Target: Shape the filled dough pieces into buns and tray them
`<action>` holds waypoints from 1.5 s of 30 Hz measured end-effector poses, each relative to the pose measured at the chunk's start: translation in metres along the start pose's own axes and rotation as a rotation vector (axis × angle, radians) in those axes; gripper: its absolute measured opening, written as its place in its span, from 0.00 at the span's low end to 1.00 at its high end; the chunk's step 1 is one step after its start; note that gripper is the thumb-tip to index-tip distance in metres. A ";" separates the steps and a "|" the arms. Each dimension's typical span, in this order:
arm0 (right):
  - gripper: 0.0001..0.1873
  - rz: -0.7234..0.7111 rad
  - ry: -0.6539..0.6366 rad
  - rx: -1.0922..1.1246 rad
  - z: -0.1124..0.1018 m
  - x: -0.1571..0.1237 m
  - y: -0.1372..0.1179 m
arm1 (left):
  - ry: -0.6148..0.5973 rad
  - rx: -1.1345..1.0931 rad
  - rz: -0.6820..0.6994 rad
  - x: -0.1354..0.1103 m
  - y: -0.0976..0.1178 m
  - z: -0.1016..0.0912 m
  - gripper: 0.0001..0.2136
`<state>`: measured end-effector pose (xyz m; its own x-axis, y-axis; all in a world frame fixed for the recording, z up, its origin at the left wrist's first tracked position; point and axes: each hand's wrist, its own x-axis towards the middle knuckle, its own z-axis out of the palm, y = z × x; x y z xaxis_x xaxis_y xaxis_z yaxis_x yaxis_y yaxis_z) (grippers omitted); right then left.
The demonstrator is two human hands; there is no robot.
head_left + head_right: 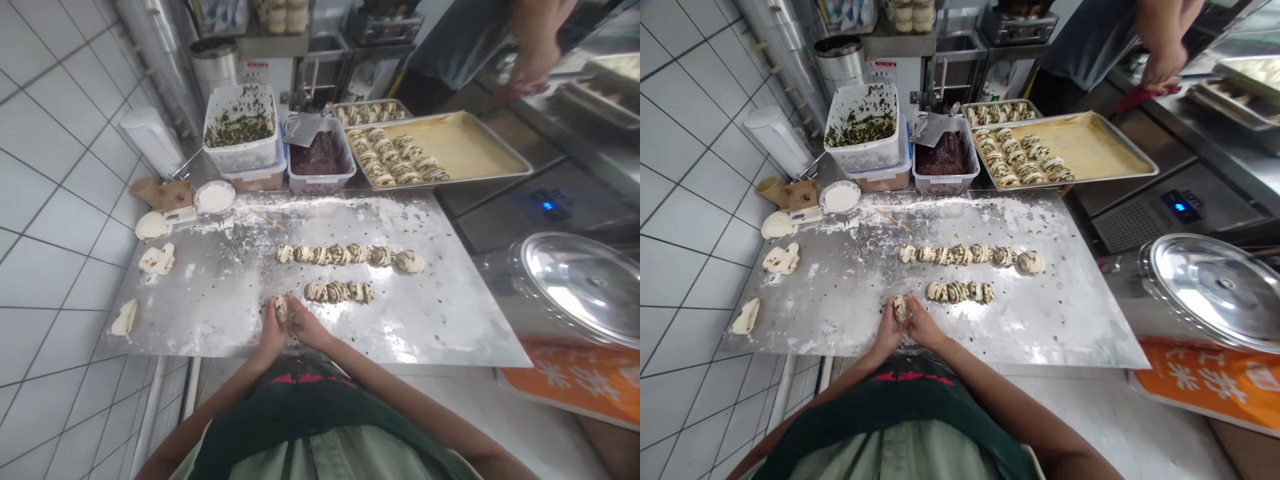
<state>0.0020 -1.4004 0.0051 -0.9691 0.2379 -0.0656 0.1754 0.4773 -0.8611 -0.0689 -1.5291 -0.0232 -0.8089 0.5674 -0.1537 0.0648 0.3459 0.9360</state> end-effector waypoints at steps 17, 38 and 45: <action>0.26 0.018 0.077 -0.284 -0.052 0.043 -0.004 | 0.086 0.495 0.032 0.028 0.001 -0.065 0.24; 0.21 -0.131 -0.130 -0.575 -0.036 0.097 0.010 | -0.238 0.572 0.179 0.122 0.021 -0.045 0.08; 0.18 0.091 0.212 -0.452 -0.121 0.115 0.026 | -0.284 0.519 0.200 0.146 0.026 -0.011 0.12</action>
<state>-0.0838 -1.2580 0.0364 -0.8979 0.4399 0.0144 0.3606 0.7539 -0.5492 -0.1918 -1.4458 -0.0178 -0.5690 0.8110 -0.1363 0.5321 0.4895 0.6908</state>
